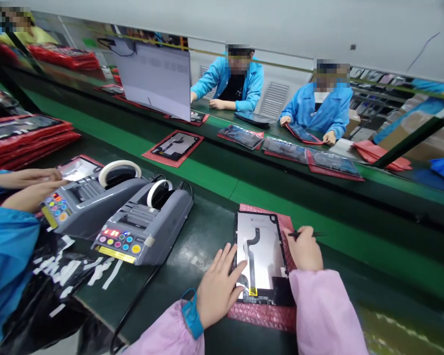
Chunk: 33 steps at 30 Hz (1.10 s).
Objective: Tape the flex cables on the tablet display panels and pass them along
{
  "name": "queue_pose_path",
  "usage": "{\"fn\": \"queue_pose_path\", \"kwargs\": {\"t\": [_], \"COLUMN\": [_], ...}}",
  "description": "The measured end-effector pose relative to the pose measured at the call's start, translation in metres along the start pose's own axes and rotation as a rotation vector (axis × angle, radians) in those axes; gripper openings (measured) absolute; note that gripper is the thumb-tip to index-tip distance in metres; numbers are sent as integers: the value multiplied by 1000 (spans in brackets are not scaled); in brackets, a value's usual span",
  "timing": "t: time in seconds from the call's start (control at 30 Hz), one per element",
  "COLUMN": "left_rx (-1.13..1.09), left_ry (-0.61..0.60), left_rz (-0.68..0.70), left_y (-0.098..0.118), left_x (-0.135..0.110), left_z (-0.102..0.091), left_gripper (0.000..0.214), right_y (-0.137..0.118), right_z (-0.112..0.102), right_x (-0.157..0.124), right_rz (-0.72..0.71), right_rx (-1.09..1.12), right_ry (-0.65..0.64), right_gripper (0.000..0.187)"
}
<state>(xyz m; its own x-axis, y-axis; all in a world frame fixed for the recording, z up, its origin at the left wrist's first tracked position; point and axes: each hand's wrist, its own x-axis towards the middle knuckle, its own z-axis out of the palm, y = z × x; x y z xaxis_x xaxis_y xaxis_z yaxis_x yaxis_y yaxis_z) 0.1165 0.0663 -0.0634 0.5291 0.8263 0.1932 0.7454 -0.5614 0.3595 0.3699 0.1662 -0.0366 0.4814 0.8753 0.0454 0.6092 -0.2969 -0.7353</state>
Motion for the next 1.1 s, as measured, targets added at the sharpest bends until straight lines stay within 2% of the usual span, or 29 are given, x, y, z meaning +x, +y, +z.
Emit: {"fn": "queue_pose_path", "kwargs": {"t": [0.07,0.13,0.27,0.4,0.5,0.6,0.67,0.77,0.87,0.93,1.0,1.1], "left_rx": [3,4,17,10,-5,11,38,88,126,142,148,76], "left_ry": [8,11,31,117,169,186,196,219,256,267,256,228], "left_rz": [2,13,26,-6,-13,14,36,96,145,160,165,154], "left_y": [-1,-4,-9,-13,-15,-19,-23,-30,-37,-41,-43,-45], "left_x": [0,0,-1,-3,-4,-5,-6,-5,-4,-2,1,7], "left_z": [2,3,3,7,10,9,9,11,15,17,17,12], "left_gripper": [56,57,56,61,61,60,59,51,47,47,45,42], "right_y": [13,21,9,-27,-49,-53,-45,-24,3,18,29,33], "right_z": [-6,-4,9,7,-5,-18,-23,-20,-2,11,21,26], "right_x": [-8,-16,-17,20,66,103,108,78,14,-34,-75,-114], "right_rz": [20,9,-103,-256,-268,-221,-211,-262,-349,-405,-541,-655], "right_rx": [23,79,245,383,396,342,289,234,192,154,13,-182], "right_ry": [-52,-120,-162,-50,98,186,205,138,-16,-68,-178,-298], "right_gripper": [41,46,50,48,50,57,57,41,23,14,14,31]}}
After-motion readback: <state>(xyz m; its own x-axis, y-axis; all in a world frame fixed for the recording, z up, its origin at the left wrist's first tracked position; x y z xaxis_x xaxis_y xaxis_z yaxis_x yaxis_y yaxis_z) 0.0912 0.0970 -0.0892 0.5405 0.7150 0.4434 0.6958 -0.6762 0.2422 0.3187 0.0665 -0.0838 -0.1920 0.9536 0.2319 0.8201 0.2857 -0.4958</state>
